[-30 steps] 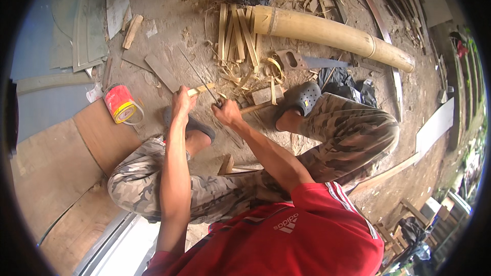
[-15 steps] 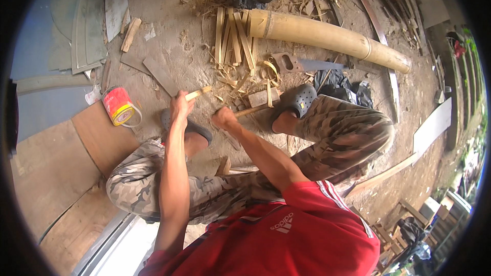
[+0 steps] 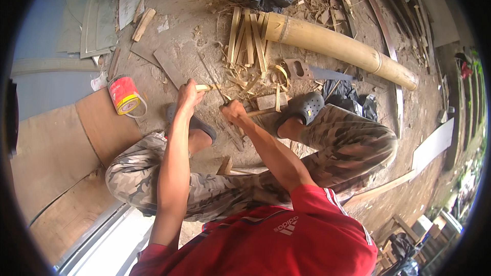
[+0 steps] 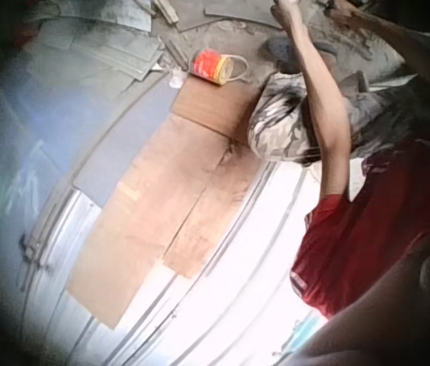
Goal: The person sits on the floor and uses a curved knife to shave and smooth a bamboo strip. They repeatedly rotate the strip and scrape its surface, producing thin shavings that accumulate on the floor.
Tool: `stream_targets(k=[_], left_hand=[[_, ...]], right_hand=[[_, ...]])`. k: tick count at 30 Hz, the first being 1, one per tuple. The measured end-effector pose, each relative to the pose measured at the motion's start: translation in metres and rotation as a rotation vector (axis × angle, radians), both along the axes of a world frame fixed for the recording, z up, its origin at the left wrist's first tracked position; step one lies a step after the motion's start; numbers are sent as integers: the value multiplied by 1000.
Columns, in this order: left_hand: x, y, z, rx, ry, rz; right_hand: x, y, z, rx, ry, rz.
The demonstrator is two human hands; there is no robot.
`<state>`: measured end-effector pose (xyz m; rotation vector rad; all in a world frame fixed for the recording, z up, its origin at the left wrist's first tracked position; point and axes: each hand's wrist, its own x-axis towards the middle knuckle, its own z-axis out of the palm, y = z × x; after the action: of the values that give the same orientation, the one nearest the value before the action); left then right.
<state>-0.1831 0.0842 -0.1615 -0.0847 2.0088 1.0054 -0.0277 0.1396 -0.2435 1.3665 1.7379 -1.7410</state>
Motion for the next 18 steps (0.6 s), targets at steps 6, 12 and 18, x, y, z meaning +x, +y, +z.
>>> stream_targets(k=[6,12,18], left_hand=[[-11,-6,0,57,-46,75],[-9,-9,-4,95,-10,136],[-7,-7,-3,74,-47,14]], right_hand=[[-1,-5,22,332,426,-214],[6,-13,-6,67,-85,-34],[12,-17,-11,132,287,-116]])
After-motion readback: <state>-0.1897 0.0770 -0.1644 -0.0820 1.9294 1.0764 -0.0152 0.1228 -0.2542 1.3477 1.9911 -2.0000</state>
